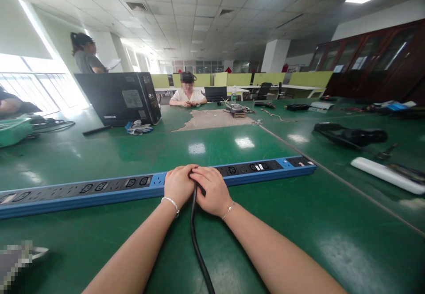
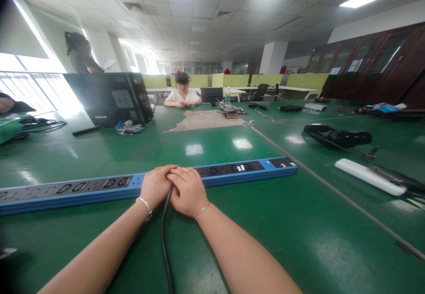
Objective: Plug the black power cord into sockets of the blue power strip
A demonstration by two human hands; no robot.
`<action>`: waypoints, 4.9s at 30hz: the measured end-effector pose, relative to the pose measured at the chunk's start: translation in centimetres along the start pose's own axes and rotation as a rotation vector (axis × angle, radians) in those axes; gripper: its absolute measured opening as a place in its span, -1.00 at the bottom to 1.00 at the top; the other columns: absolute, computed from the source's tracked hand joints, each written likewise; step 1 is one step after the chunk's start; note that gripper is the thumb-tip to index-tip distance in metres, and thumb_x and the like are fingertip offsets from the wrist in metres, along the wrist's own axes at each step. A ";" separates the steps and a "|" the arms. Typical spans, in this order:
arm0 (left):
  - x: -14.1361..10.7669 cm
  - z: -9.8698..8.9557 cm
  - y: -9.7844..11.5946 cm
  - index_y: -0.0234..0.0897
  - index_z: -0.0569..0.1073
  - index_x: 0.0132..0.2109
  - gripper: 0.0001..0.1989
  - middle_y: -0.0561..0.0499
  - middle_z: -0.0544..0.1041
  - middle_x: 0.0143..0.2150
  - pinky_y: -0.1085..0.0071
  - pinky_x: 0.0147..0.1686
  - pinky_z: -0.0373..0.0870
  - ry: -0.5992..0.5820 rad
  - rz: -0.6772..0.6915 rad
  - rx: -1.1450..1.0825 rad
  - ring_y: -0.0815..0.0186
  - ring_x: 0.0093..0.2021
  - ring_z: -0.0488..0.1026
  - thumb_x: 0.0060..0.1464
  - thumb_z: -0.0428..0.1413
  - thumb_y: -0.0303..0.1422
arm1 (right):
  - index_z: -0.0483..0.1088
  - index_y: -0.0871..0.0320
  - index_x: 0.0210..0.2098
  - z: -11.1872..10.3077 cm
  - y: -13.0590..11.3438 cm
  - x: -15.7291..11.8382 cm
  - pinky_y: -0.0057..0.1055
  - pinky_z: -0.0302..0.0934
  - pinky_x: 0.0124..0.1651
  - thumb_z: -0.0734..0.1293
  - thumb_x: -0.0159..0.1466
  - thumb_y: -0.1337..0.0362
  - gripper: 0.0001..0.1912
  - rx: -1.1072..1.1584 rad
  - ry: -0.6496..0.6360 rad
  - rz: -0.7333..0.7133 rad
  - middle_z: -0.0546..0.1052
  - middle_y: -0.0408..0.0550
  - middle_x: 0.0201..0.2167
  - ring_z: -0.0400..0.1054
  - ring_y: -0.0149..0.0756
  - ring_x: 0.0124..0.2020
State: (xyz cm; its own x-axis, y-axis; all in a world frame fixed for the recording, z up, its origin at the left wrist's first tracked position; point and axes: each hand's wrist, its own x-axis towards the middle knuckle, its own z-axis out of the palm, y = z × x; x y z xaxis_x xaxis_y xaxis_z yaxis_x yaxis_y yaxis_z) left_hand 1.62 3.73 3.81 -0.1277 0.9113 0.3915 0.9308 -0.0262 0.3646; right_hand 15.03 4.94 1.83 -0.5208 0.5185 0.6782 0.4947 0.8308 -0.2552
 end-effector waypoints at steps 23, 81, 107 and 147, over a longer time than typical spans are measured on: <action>0.1 -0.6 -0.7 -0.06 0.31 -0.01 -0.62 0.06 0.50 -0.05 0.16 0.12 0.09 -0.157 0.093 -0.035 0.27 -0.02 0.38 -0.01 -0.05 -0.41 | 0.41 0.05 -0.07 -0.6 -0.2 0.7 -0.20 -0.02 0.18 0.24 0.11 0.35 -0.62 -0.091 -0.018 0.058 0.47 -0.15 -0.03 0.23 -0.23 0.08; 1.1 -1.3 -3.1 -0.19 0.36 0.01 -0.56 -0.03 0.46 0.00 0.30 0.01 0.26 -0.246 0.355 0.055 0.20 -0.01 0.38 -0.06 0.08 -0.21 | 0.20 0.06 0.11 0.5 0.6 1.1 -0.27 0.14 0.00 0.18 0.21 0.34 -0.55 -0.076 -0.107 0.247 0.42 -0.09 0.02 0.29 -0.27 0.00; 0.8 -1.3 -2.6 -0.19 0.36 0.00 -0.58 -0.04 0.46 0.00 0.25 0.01 0.24 -0.222 0.304 0.081 0.18 0.00 0.37 -0.04 0.05 -0.18 | 0.32 -0.03 -0.07 0.7 0.1 1.4 -0.36 0.11 -0.08 0.16 0.24 0.29 -0.72 -0.065 -0.050 0.315 0.50 -0.18 -0.12 0.33 -0.32 -0.09; 0.9 -0.6 -3.5 -0.15 0.33 0.06 -0.41 -0.01 0.43 0.06 0.25 0.07 0.19 -0.202 0.279 0.138 0.16 0.05 0.35 -0.09 0.06 0.02 | 0.35 0.12 -0.18 -2.8 6.4 0.6 -0.36 0.24 -0.22 0.21 0.16 0.13 -0.71 0.188 0.444 0.597 0.50 -0.09 -0.35 0.37 -0.28 -0.36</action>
State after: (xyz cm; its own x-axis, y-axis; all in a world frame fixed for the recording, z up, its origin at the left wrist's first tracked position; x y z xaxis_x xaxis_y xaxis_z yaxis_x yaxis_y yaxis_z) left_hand -1.93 4.40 3.39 0.1947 0.9400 0.2803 0.9595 -0.2419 0.1447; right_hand 19.82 9.94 2.51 0.1457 0.7928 0.5917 0.4569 0.4766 -0.7511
